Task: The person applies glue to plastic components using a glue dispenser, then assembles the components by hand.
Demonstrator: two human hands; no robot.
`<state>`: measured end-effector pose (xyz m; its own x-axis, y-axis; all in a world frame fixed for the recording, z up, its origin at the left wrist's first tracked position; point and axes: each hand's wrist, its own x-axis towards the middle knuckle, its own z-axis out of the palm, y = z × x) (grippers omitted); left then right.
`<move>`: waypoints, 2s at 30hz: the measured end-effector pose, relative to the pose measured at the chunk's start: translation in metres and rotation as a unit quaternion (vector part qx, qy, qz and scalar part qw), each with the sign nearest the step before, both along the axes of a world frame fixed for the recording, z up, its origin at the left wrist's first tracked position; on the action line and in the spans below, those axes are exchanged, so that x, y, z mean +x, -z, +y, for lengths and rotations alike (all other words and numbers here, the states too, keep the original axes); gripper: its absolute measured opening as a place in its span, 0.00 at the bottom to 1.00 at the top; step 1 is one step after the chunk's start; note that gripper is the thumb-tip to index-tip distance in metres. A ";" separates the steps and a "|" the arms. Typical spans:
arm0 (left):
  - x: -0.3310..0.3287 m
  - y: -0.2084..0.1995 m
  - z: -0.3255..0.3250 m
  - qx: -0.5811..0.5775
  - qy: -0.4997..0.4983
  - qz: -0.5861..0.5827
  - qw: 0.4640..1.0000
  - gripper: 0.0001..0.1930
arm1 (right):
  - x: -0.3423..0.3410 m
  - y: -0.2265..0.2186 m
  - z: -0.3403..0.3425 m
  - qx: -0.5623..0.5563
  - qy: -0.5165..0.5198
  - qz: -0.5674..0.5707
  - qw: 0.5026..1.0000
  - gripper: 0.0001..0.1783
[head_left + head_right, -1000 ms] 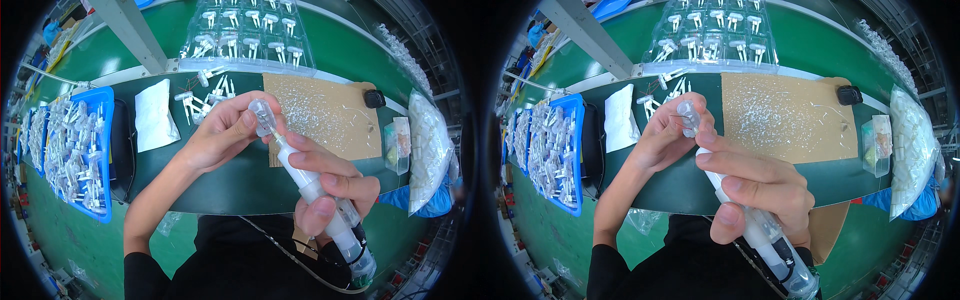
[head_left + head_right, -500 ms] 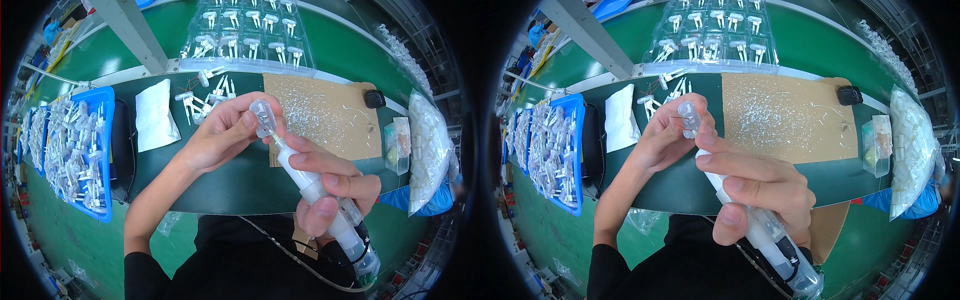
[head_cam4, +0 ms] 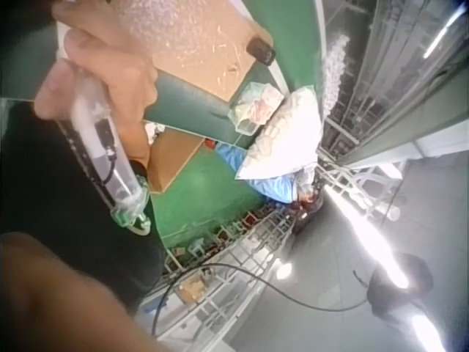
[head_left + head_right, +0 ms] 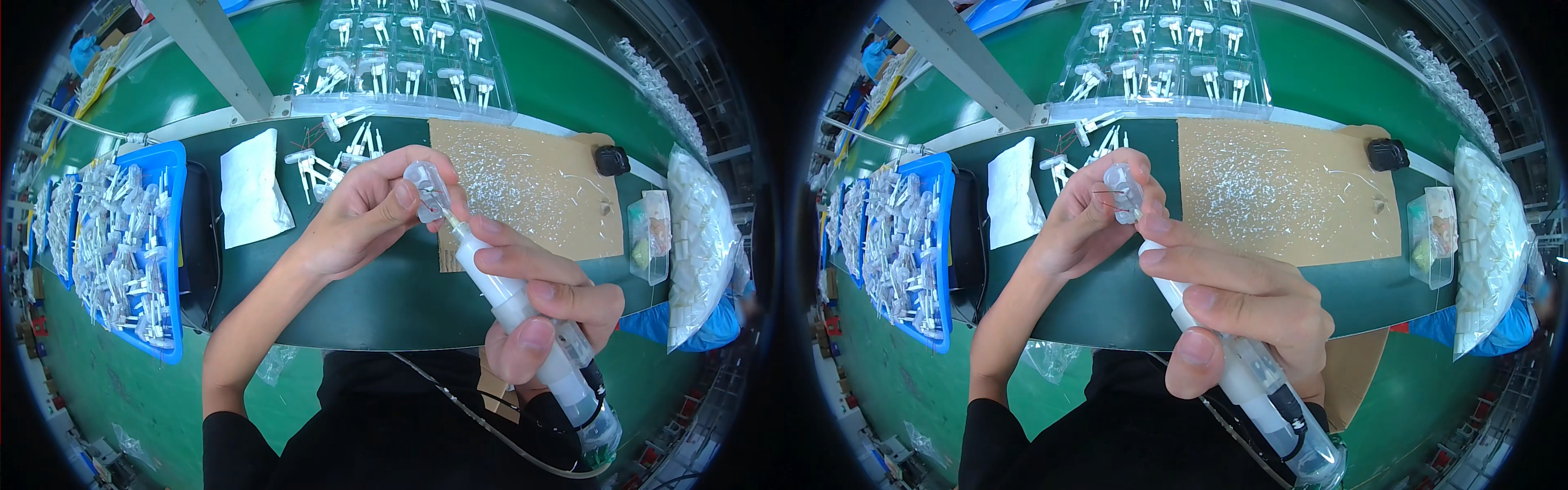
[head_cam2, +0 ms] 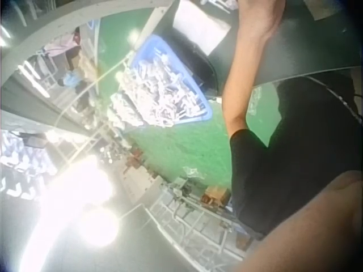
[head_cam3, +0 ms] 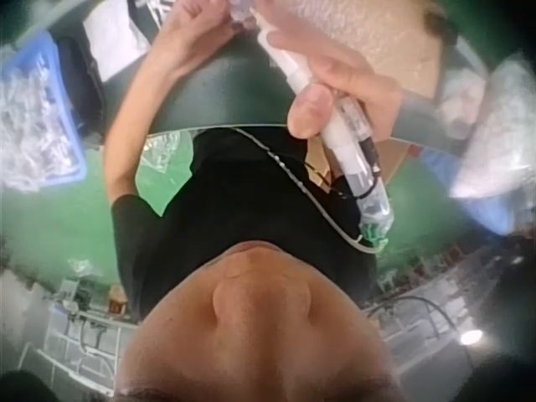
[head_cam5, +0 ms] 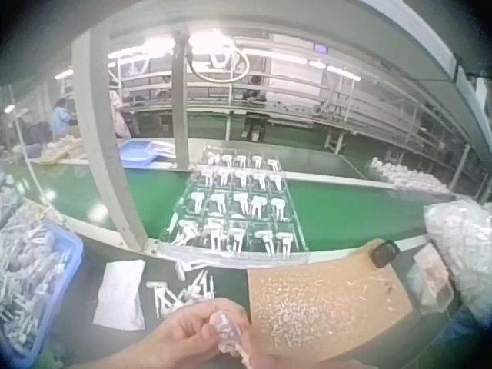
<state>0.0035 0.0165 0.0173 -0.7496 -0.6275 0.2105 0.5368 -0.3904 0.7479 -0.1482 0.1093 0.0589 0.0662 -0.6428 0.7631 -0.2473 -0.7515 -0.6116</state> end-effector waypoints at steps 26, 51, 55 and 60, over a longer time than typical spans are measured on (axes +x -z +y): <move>0.003 -0.004 0.001 -0.041 0.008 -0.003 0.999 0.23 | -0.006 0.001 0.009 0.033 -0.051 -0.117 0.991 0.14; 0.005 -0.005 0.003 -0.116 0.014 -0.025 0.993 0.25 | -0.011 -0.011 0.022 0.112 -0.084 -0.173 0.975 0.13; 0.005 -0.004 0.002 -0.115 0.015 -0.021 0.993 0.25 | -0.011 -0.011 0.021 0.108 -0.081 -0.170 0.976 0.13; 0.006 -0.004 0.002 -0.113 0.014 -0.018 0.993 0.25 | -0.012 -0.011 0.021 0.104 -0.080 -0.160 0.978 0.13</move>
<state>0.0091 0.0182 0.0215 -0.7760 -0.5455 0.3167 0.4995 -0.2249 0.8366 -0.1605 0.1298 0.0698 -0.0428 -0.7870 0.6155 0.0932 -0.6165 -0.7818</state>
